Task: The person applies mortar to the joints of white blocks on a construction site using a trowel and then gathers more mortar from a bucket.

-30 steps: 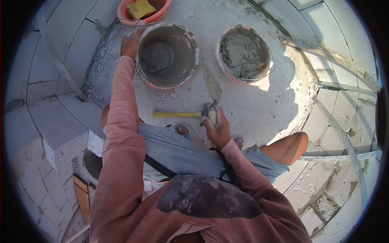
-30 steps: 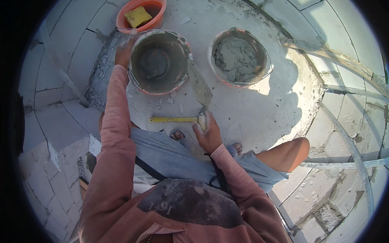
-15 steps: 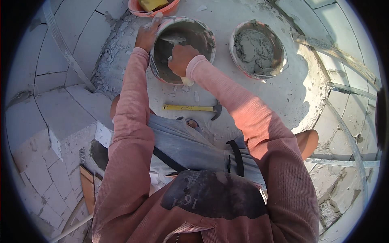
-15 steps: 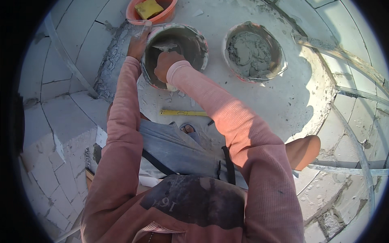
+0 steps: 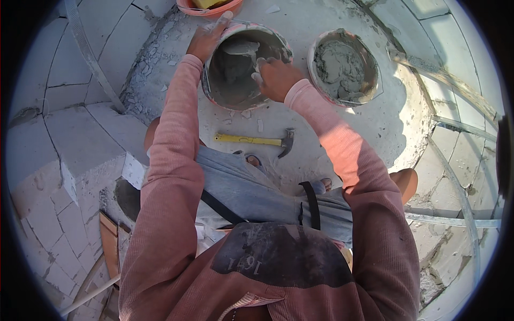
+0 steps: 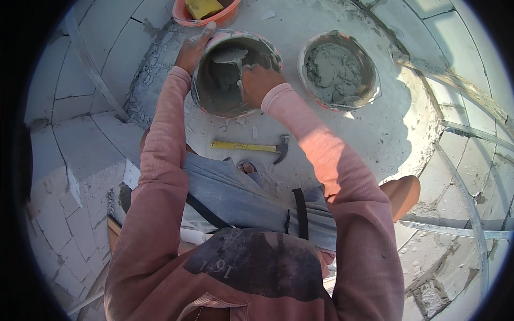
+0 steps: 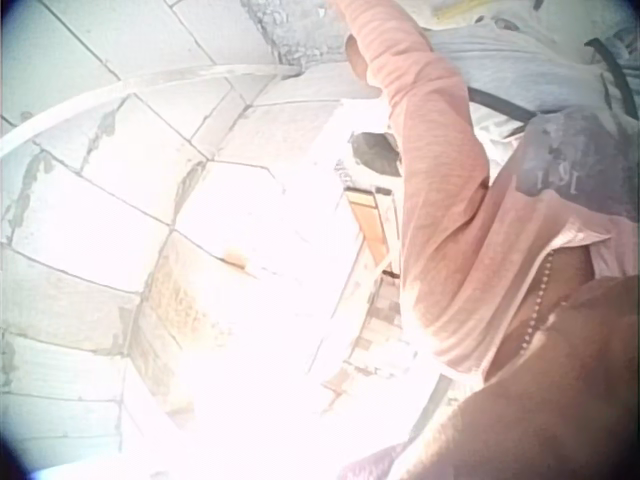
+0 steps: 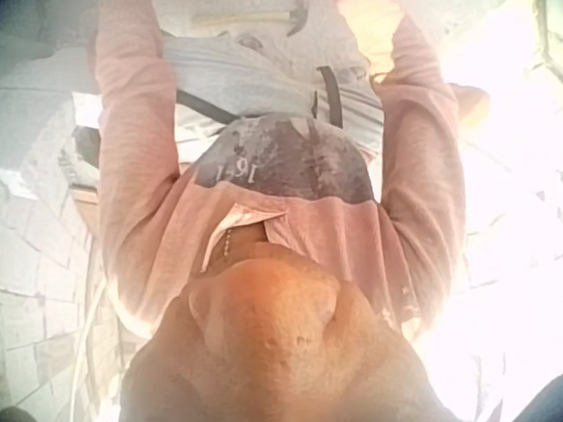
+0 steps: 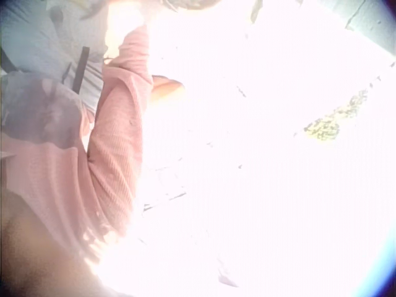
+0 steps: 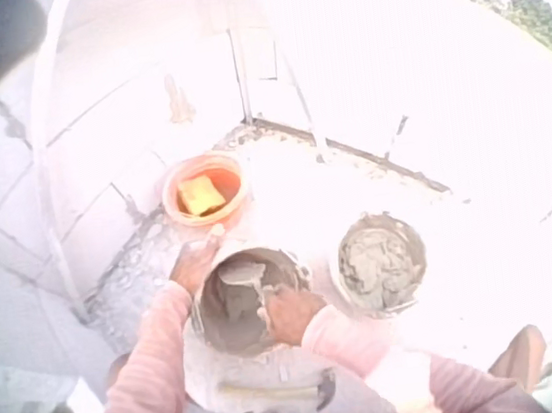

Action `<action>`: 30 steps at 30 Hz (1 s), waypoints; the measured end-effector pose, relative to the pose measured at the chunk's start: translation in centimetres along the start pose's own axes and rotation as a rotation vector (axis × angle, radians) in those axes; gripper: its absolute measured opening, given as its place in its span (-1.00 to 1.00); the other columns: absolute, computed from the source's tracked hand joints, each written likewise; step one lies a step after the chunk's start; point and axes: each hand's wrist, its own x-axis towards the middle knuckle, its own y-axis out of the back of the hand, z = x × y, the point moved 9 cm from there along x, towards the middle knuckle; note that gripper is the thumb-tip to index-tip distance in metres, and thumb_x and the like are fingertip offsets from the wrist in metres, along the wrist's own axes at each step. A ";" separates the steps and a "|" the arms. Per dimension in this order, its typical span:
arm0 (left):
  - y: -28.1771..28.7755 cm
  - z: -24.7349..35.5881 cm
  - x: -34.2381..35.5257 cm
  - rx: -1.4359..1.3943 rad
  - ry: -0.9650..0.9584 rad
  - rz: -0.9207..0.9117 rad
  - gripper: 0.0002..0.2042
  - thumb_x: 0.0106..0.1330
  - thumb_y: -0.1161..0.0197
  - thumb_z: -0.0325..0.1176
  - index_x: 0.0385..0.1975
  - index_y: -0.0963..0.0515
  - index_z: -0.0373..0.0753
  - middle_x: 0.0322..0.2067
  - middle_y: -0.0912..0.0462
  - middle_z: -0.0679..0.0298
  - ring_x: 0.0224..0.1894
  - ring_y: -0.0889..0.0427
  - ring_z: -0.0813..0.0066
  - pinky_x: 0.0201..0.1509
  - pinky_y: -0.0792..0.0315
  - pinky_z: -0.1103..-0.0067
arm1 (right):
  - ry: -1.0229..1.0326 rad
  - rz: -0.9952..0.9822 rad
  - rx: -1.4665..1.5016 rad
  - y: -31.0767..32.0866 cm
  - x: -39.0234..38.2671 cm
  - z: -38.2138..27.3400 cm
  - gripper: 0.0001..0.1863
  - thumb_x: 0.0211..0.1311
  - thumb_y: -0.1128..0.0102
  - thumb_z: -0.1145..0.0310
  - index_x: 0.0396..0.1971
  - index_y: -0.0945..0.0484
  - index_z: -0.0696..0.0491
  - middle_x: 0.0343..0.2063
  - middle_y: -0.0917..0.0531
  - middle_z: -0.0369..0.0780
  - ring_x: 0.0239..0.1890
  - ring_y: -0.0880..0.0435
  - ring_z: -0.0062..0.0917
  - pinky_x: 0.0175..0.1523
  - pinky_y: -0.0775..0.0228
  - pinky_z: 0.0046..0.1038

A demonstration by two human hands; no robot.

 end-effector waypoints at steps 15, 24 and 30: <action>-1.0 2.1 -1.2 -0.062 0.046 -0.040 -0.33 0.27 -0.14 0.31 -0.25 -0.71 -0.33 -0.34 -0.72 0.19 -0.29 -0.63 0.38 -0.05 -0.45 0.49 | 0.183 0.116 -0.184 2.6 -5.6 -8.3 -0.73 0.17 -0.10 0.47 -0.13 -0.56 0.20 -0.15 -0.62 -0.09 -0.29 -0.75 -0.19 -0.25 -0.63 -0.22; -0.6 2.6 -1.5 -0.049 -0.067 -0.037 -0.34 0.25 -0.19 0.29 -0.25 -0.72 -0.34 -0.38 -0.71 0.24 -0.32 -0.61 0.43 -0.10 -0.46 0.51 | 0.180 -0.128 -0.404 0.1 -7.1 -1.7 -0.76 0.18 -0.13 0.47 -0.15 -0.58 0.15 -0.15 -0.63 -0.10 -0.27 -0.75 -0.17 -0.24 -0.62 -0.24; -1.6 2.5 -0.7 -0.023 -0.031 -0.052 -0.37 0.27 -0.17 0.29 -0.25 -0.73 -0.29 -0.38 -0.73 0.15 -0.34 -0.63 0.35 -0.06 -0.46 0.47 | 0.014 -0.039 -0.030 -2.1 -6.5 5.4 -0.64 0.35 -0.03 0.17 -0.15 -0.53 0.19 -0.30 -0.67 0.00 -0.14 -0.70 -0.10 -0.06 -0.54 -0.17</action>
